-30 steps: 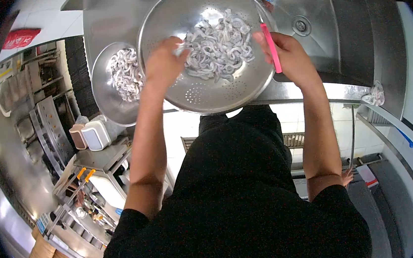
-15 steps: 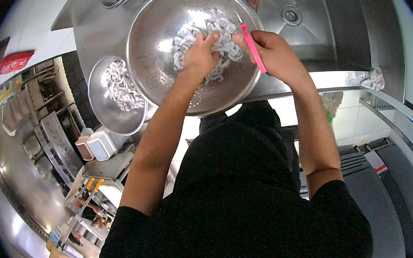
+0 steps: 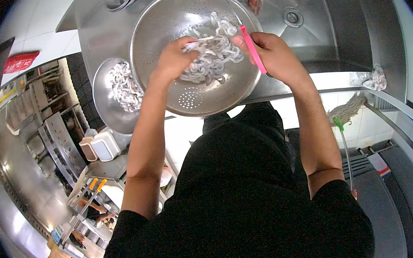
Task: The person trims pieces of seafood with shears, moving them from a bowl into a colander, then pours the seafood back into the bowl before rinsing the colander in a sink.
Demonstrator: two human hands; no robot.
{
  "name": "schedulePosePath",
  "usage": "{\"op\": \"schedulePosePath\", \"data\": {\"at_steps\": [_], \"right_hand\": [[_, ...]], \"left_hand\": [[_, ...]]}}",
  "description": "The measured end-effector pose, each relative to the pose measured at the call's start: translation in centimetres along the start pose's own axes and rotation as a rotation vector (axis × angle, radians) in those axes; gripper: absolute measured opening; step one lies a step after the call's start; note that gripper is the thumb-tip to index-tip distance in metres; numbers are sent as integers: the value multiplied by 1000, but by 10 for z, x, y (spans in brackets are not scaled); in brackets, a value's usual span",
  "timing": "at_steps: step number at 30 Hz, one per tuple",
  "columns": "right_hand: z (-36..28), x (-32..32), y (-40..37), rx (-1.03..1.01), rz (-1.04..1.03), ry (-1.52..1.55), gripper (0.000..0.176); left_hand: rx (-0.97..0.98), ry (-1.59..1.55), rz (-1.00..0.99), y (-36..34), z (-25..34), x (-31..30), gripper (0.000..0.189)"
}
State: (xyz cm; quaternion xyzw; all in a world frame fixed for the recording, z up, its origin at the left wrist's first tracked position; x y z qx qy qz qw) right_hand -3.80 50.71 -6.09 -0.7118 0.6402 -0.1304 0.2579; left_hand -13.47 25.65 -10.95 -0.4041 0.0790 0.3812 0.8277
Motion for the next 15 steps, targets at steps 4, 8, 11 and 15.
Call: {"op": "schedulePosePath", "data": {"at_steps": [4, 8, 11, 15], "right_hand": [[1, 3, 2, -16, -13, 13, 70], [1, 2, 2, -10, -9, -24, 66], [-1, 4, 0, 0, -20, -8, 55], [3, 3, 5, -26, -5, -33, 66]], "left_hand": [[28, -104, 48, -25, 3, -35, 44], [41, -234, 66, -52, 9, -66, 41], [41, -261, 98, -74, 17, -86, 38], [49, -253, 185, -101, 23, -109, 34]]}}
Point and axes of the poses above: each hand's wrist, its own y-axis towards the middle knuckle, its own x-axis out of the palm, z = x × y, the point moved 5 cm from there along y, towards the middle knuckle, and after that the axes turned 4 degrees about -z, right-handed, at the moved point
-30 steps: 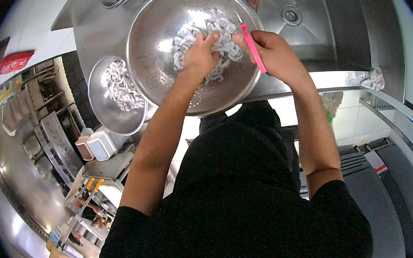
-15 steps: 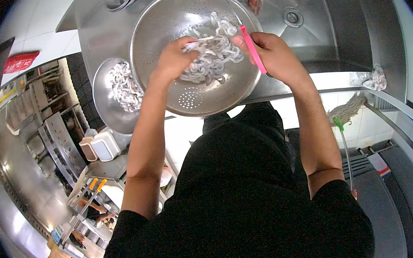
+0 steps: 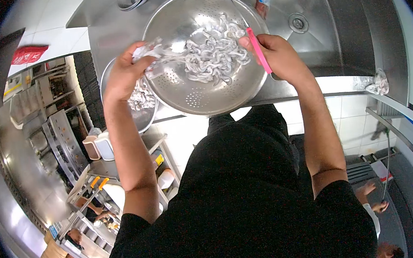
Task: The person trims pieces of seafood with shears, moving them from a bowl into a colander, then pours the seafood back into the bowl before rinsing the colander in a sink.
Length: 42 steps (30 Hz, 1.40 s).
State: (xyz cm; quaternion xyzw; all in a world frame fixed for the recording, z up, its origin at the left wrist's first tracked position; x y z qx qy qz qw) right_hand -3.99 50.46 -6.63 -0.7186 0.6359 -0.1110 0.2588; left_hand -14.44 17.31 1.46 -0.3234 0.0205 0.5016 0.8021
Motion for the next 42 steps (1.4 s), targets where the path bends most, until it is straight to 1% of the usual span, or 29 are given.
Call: {"op": "schedulePosePath", "data": {"at_steps": [1, 4, 5, 11, 16, 20, 25, 28, 35, 38, 41, 42], "right_hand": [[0, -1, 0, -9, 5, -13, 73], [2, 0, 3, -14, -1, -12, 72], [2, 0, 3, -14, -4, -25, 72], [-10, 3, -2, -13, -24, -72, 72], [-17, 5, -7, -6, -27, -79, 71], [-9, 6, -3, -3, -26, -54, 72], [-8, 7, -6, -6, -13, -48, 74], [-7, 7, -6, 10, -12, -56, 74], [-6, 4, -5, 8, -22, -62, 74], [-8, 4, -5, -7, -15, -59, 73], [-9, 3, -5, -25, -5, -65, 70], [-9, 3, -6, -23, -4, -63, 69]], "left_hand": [[19, -21, -11, -2, 0, -6, 33], [23, -91, 19, -11, -5, -28, 31], [67, -145, 18, -13, -3, -30, 30], [79, -171, 53, -24, 2, -41, 29], [81, -113, 43, -26, 3, -39, 30], [91, -48, 22, -28, 8, -36, 29], [120, 44, 13, -32, 30, -33, 29], [125, 54, 26, -30, 30, -37, 30], [101, -66, 48, -35, 30, -46, 29], [96, -245, 53, -39, 28, -50, 27], [81, -378, 27, -40, 11, -70, 26], [78, -387, 81, -44, 8, -76, 24]]}}
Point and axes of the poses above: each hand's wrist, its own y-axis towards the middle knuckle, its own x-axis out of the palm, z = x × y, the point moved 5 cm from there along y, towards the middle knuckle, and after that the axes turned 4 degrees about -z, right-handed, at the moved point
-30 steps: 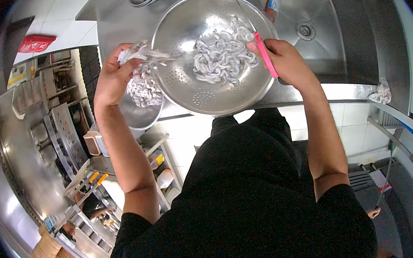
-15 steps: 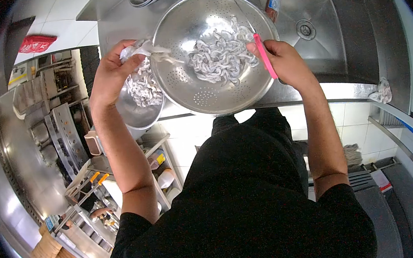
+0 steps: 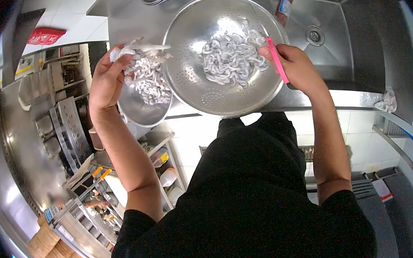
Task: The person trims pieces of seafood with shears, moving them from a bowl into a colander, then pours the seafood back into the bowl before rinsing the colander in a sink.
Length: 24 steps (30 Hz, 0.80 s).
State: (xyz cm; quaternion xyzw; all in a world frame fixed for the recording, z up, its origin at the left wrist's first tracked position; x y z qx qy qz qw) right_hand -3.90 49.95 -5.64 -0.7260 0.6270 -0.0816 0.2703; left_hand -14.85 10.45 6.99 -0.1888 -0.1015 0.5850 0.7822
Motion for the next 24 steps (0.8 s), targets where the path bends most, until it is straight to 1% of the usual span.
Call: {"op": "schedulePosePath", "data": {"at_steps": [2, 3, 6, 7, 10, 11, 15, 18, 21, 24], "right_hand": [[4, -1, 1, -1, 5, 22, 67], [10, -1, 2, -3, 7, 43, 66], [10, -1, 0, 2, 9, 51, 62], [9, -1, -1, 5, 9, 43, 61], [10, 0, 0, 8, 4, 79, 58], [8, 1, 0, -6, 5, 79, 57], [3, 4, 0, -24, -7, 70, 53], [-1, 4, 0, -21, -25, 39, 51], [-4, 6, -1, -25, -31, 39, 51], [-2, 7, 0, -27, -24, 53, 51]], "left_hand": [[15, -15, 106, -8, -2, -14, 21], [10, 10, 107, -10, -9, -32, 20], [-132, 186, 240, -26, -17, -63, 19], [-148, 276, 300, -29, -22, -75, 26], [-281, 670, 394, -39, -20, -95, 32], [-293, 754, 406, -41, -21, -101, 36], [-313, 774, 452, -43, -27, -121, 37], [-236, 809, 505, -46, -28, -133, 37], [-291, 873, 503, -48, -27, -143, 34], [-281, 764, 556, -51, -27, -142, 32]]}}
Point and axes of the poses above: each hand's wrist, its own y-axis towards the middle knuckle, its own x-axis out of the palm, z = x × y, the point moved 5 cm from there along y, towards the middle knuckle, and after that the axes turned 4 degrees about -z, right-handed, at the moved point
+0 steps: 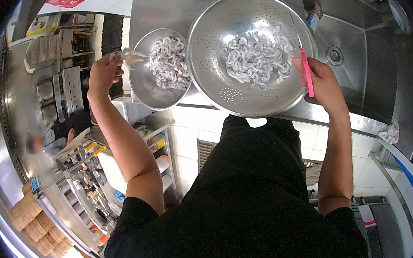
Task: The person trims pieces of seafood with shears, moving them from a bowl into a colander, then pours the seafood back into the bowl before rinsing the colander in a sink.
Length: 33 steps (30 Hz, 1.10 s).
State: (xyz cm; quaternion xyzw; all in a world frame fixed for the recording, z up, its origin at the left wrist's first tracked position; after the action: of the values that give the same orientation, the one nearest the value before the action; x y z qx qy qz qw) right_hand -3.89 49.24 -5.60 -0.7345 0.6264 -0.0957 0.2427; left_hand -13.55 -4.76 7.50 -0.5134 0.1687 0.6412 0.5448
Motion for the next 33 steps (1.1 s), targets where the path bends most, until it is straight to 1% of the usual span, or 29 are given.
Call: {"op": "schedulePosePath", "data": {"at_steps": [4, 6, 9, 12, 14, 15, 16, 18, 19, 20, 22, 23, 25, 26, 27, 30, 32, 33], "right_hand": [[-3, 1, -1, -27, 4, 25, 51], [0, 0, 0, -18, -3, 10, 52], [0, -2, 0, 2, -10, -10, 53], [1, -1, 0, 1, -5, 2, 54], [3, -4, -1, -1, 2, -3, 56], [4, -5, 1, 3, 2, -15, 56], [3, -7, 0, 7, 4, -27, 57], [-1, -8, -5, 15, 24, -53, 60], [-1, -9, -6, 13, 32, -55, 60], [-1, -10, -6, 10, 36, -58, 61], [1, -12, -7, 27, 36, -32, 63], [2, -12, -7, 36, 32, -25, 63], [5, -14, -6, 38, 28, -25, 65], [8, -16, -5, 30, 29, -34, 66], [11, -17, -5, 24, 29, -43, 66], [8, -18, -6, 20, 14, -42, 68], [7, -18, -6, 26, 20, -43, 68], [7, -17, -6, 28, 20, -44, 67]], "left_hand": [[13, 8, 19, 3, -4, -5, 33], [36, 5, 20, 4, -4, -8, 36], [78, 85, 59, 5, -1, -9, 44], [39, 174, -1, 9, 1, -6, 58], [150, 311, 54, 20, -12, 0, 71], [142, 394, 12, 14, -1, 3, 81], [167, 414, 7, 18, -3, 8, 85], [114, 503, 6, 18, -2, 14, 88], [137, 499, 83, 25, -11, 17, 78], [38, 515, 32, 32, -16, 20, 74], [-167, 550, -62, 29, -4, 19, 67], [-129, 567, -12, 29, -3, 22, 50], [76, 493, -39, 52, -36, 39, 43], [179, 453, -52, 61, -44, 45, 39], [262, 502, 50, 33, -11, 53, 31], [247, 455, -12, 0, 50, 94, 33], [454, 300, -52, -20, 78, 147, 35], [459, 255, -175, -34, 92, 175, 33]]}}
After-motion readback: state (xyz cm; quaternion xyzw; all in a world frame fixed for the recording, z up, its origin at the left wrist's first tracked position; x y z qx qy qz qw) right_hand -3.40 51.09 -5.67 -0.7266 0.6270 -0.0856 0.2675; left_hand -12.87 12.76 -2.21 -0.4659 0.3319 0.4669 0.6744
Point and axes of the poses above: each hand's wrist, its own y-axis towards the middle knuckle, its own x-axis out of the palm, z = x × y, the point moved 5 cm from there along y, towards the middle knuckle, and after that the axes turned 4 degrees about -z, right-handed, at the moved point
